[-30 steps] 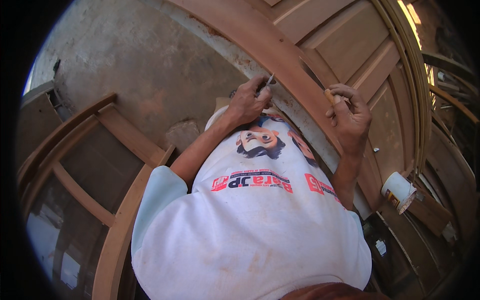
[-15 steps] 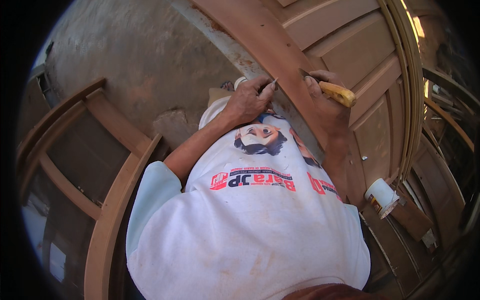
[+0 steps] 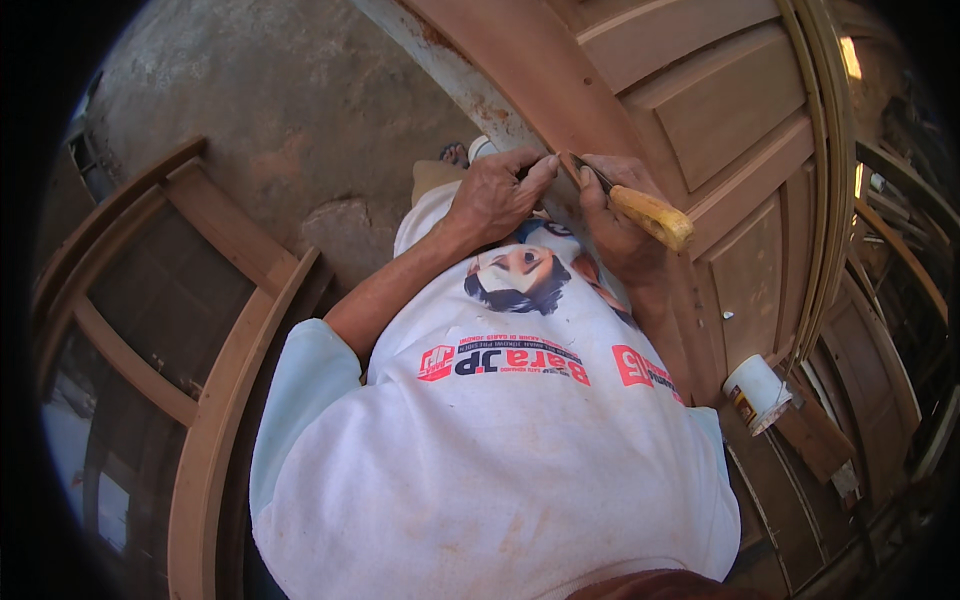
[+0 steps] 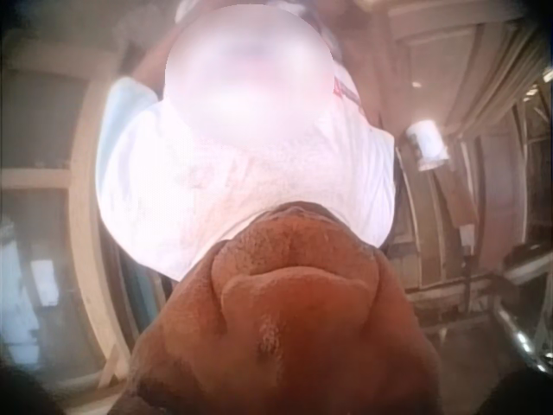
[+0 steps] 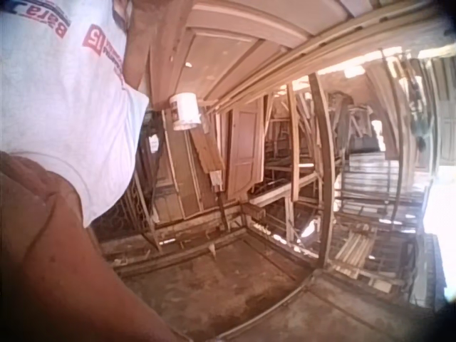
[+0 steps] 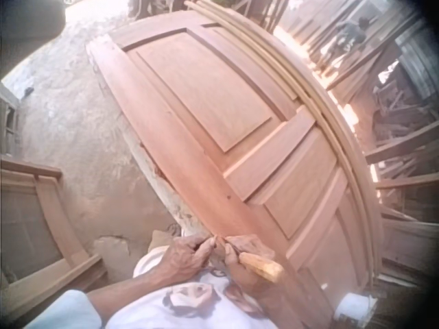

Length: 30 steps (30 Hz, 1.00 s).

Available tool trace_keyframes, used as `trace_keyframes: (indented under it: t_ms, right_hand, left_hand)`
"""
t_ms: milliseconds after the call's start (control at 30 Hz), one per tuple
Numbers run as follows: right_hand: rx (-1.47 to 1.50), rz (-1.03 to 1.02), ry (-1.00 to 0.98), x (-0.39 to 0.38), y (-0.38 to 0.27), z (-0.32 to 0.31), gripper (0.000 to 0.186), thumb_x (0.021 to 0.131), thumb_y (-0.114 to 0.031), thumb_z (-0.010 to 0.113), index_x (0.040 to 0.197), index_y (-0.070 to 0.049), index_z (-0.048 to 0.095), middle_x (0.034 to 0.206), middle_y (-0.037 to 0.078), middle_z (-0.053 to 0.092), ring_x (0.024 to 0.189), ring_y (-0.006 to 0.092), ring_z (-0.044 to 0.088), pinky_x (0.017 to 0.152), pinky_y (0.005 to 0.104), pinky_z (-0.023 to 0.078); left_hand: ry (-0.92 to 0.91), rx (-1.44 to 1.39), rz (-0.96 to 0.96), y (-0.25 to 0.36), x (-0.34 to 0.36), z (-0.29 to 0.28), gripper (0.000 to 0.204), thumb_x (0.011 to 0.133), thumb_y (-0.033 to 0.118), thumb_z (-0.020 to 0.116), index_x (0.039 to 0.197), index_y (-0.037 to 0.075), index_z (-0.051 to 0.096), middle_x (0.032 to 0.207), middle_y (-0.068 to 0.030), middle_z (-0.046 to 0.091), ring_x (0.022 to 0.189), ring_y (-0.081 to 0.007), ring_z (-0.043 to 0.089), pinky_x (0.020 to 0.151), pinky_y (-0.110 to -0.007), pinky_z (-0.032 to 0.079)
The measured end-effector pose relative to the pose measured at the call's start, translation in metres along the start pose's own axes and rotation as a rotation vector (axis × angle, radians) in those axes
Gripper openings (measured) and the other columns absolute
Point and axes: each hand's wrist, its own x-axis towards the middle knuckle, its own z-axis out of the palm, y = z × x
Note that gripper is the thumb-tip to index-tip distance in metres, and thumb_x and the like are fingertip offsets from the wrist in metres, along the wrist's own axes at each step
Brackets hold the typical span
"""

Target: The person applies adhesive and filler to a wooden door using a small applicator and a putty knife, smoothing the material into gaps and imperfections on the wood surface.

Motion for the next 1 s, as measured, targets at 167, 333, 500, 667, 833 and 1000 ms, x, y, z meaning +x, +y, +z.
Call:
trace_keyframes:
  t_ms: [167,333,500,667,833,1000]
  right_hand:
    - [-0.041,-0.017,-0.047,-0.002,-0.003,0.000,0.014,0.088,-0.005,0.073,0.102,-0.001,0.073,0.098,0.016,0.073,0.084,0.0325,0.073,0.071,0.0392,0.059]
    - [-0.051,-0.054,-0.087,-0.002,-0.003,0.001,0.017,0.089,-0.006,0.072,0.105,-0.001,0.071,0.101,0.016,0.071,0.086,0.0336,0.072,0.071,0.0402,0.059]
    - [-0.126,-0.103,-0.139,-0.002,-0.009,-0.002,0.028,0.084,-0.007,0.075,0.111,-0.003,0.069,0.102,0.015,0.070,0.089,0.0336,0.072,0.073,0.0416,0.059]
    - [-0.169,-0.186,-0.174,-0.003,-0.004,-0.002,0.042,0.077,-0.008,0.079,0.117,-0.004,0.067,0.104,0.015,0.068,0.091,0.0337,0.071,0.073,0.0416,0.058]
    - [-0.188,-0.205,-0.187,-0.004,-0.002,-0.001,0.045,0.074,-0.007,0.080,0.117,-0.005,0.066,0.106,0.014,0.068,0.091,0.0344,0.070,0.073,0.0422,0.058]
    - [-0.136,-0.110,-0.212,0.000,-0.011,-0.004,0.048,0.071,-0.007,0.081,0.117,-0.005,0.066,0.105,0.013,0.067,0.092,0.0346,0.069,0.074,0.0427,0.057]
  left_hand:
    - [0.003,0.021,0.008,-0.003,0.001,0.000,0.035,0.104,0.031,0.062,0.095,0.000,0.073,0.066,-0.0113,0.064,0.059,-0.0177,0.061,0.060,-0.035,0.050]
    - [0.001,0.028,-0.012,-0.005,0.003,0.001,0.035,0.104,0.031,0.061,0.092,0.000,0.072,0.066,-0.0121,0.065,0.059,-0.0185,0.061,0.060,-0.035,0.050]
    - [0.024,0.050,0.035,-0.007,0.003,0.002,0.035,0.104,0.031,0.062,0.090,0.001,0.071,0.065,-0.0125,0.063,0.058,-0.0190,0.060,0.059,-0.036,0.050]
    - [0.022,0.071,0.046,-0.008,0.004,0.002,0.039,0.107,0.030,0.061,0.084,-0.001,0.069,0.063,-0.0051,0.064,0.058,-0.0097,0.056,0.054,-0.030,0.047]
    - [0.027,0.064,0.050,-0.008,0.003,0.002,0.037,0.104,0.033,0.061,0.087,0.001,0.069,0.064,-0.0135,0.062,0.058,-0.0202,0.062,0.058,-0.037,0.050]
    - [0.021,0.086,0.056,-0.009,0.003,0.001,0.038,0.107,0.030,0.060,0.087,-0.001,0.071,0.064,-0.0061,0.064,0.058,-0.0103,0.057,0.054,-0.030,0.047]
